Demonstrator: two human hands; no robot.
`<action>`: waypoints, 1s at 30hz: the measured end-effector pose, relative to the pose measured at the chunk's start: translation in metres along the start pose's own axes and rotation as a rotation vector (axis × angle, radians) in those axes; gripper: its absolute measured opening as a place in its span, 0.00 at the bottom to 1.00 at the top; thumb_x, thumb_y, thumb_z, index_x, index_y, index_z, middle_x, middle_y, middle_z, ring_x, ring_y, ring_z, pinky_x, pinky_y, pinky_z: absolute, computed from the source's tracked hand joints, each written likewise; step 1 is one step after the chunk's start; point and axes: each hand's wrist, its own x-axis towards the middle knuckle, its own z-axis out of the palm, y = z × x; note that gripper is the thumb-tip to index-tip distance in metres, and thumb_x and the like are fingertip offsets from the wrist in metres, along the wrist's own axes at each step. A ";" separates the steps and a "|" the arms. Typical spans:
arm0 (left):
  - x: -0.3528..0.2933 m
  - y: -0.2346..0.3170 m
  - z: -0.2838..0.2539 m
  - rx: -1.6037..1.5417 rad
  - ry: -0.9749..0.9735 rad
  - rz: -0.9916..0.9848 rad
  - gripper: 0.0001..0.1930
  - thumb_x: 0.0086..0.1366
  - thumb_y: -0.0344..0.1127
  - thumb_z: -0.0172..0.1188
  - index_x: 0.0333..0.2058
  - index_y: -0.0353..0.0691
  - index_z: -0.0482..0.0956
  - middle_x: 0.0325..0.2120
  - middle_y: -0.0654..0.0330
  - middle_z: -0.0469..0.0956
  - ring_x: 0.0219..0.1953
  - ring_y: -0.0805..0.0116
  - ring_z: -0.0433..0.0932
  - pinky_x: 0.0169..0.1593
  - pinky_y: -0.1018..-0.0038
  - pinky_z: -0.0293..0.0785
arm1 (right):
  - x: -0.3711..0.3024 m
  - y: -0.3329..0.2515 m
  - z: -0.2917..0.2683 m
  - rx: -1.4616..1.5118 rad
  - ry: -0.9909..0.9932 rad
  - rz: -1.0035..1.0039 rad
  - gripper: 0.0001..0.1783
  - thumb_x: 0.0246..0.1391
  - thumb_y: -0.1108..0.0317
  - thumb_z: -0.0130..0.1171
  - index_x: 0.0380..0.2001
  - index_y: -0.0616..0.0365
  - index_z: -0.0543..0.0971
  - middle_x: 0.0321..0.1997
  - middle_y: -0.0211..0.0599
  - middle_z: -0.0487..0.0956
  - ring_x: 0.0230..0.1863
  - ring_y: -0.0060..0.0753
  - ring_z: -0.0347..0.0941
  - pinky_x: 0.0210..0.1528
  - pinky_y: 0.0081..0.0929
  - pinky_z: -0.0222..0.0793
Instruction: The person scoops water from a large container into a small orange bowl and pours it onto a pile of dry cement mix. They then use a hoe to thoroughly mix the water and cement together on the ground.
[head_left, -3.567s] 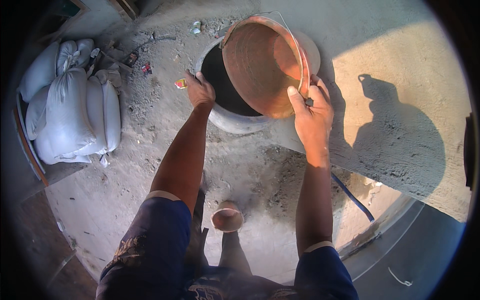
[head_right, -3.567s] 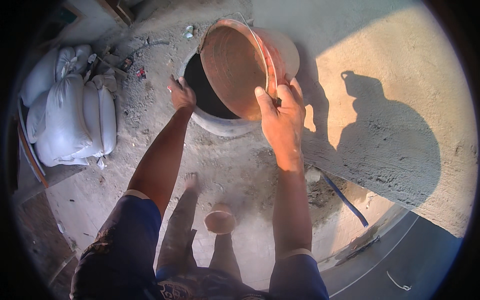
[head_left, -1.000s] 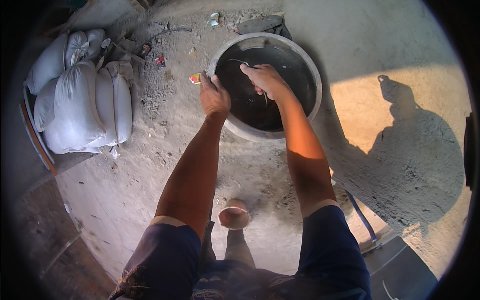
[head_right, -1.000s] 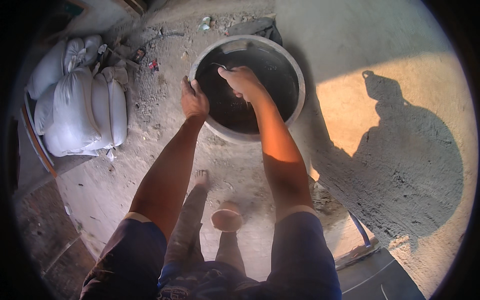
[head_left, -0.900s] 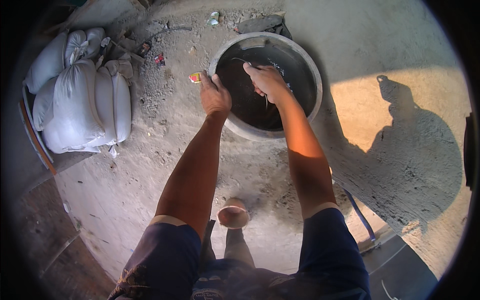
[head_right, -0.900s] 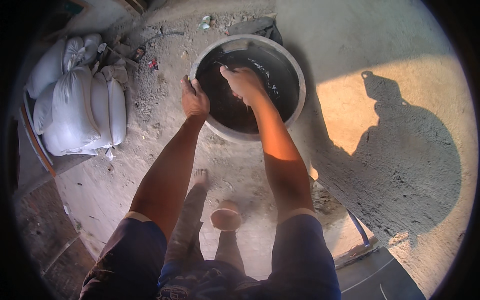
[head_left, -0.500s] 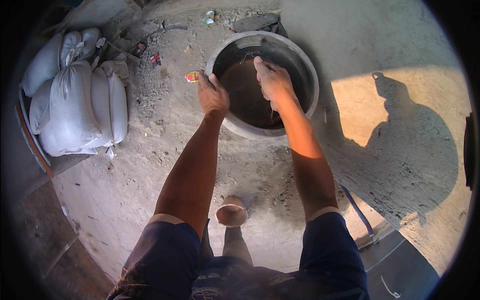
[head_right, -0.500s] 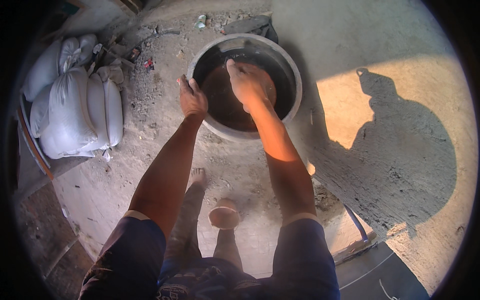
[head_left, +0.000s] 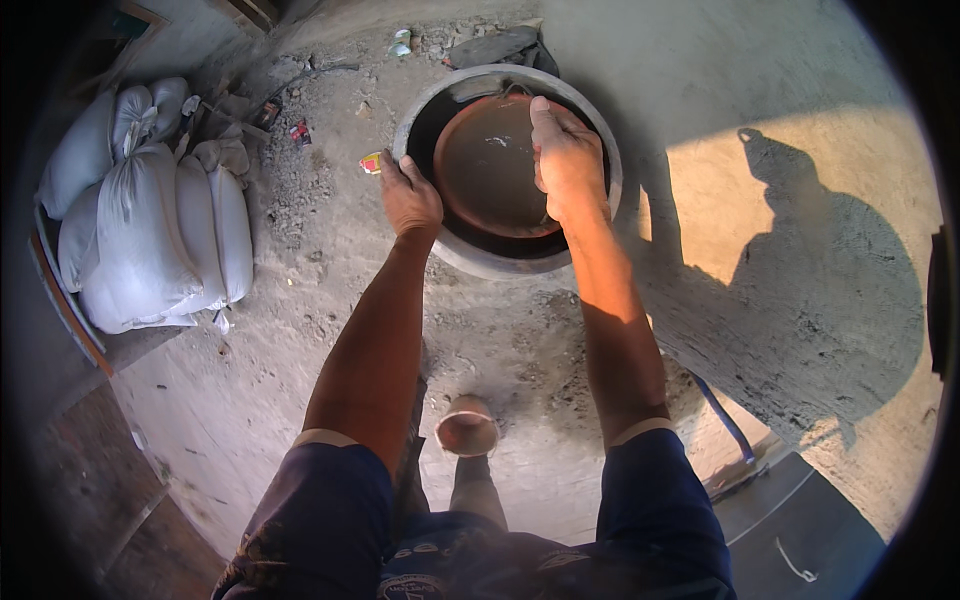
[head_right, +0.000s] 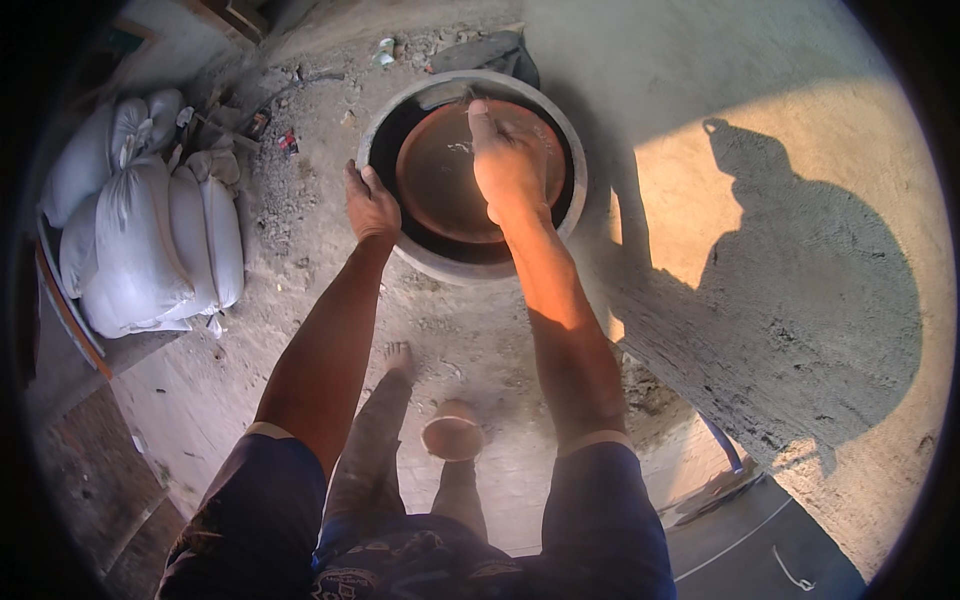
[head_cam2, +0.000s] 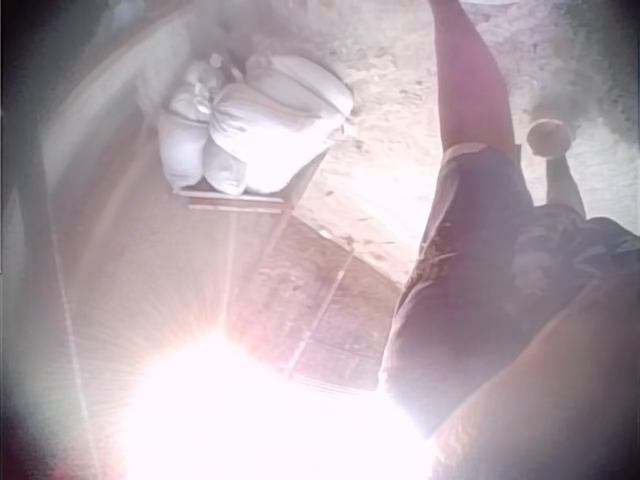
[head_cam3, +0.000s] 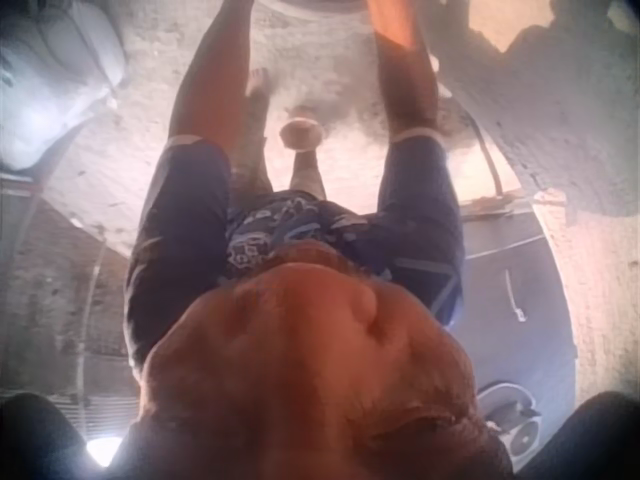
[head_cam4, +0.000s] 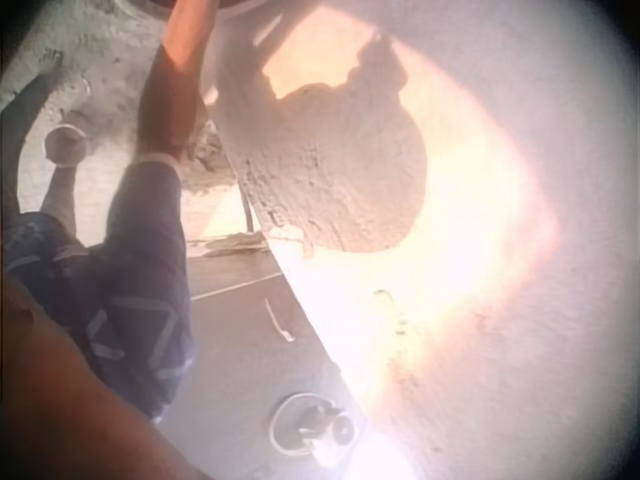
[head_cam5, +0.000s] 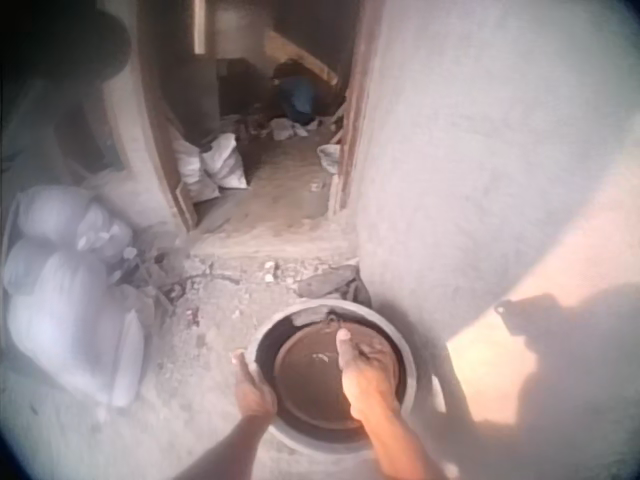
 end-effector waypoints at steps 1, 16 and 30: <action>0.000 -0.002 0.000 -0.004 -0.004 -0.002 0.29 0.74 0.45 0.40 0.62 0.25 0.59 0.58 0.32 0.65 0.62 0.37 0.64 0.63 0.57 0.62 | -0.002 -0.003 -0.002 0.007 -0.002 -0.023 0.25 0.61 0.49 0.57 0.21 0.59 0.77 0.22 0.27 0.71 0.24 0.23 0.63 0.23 0.29 0.59; 0.020 -0.002 -0.011 -0.027 -0.334 0.050 0.44 0.63 0.57 0.56 0.64 0.24 0.54 0.58 0.33 0.65 0.61 0.40 0.66 0.63 0.57 0.62 | -0.111 -0.104 -0.039 0.229 -0.054 -0.332 0.26 0.60 0.52 0.62 0.16 0.55 0.68 0.15 0.22 0.60 0.14 0.14 0.49 0.15 0.17 0.45; -0.099 -0.129 -0.149 0.128 -0.551 -0.160 0.51 0.69 0.68 0.40 0.69 0.29 0.32 0.65 0.33 0.55 0.66 0.43 0.61 0.66 0.60 0.60 | -0.309 -0.102 -0.135 -0.030 0.184 -0.528 0.26 0.60 0.57 0.51 0.13 0.64 0.74 0.14 0.43 0.73 0.20 0.36 0.72 0.31 0.38 0.69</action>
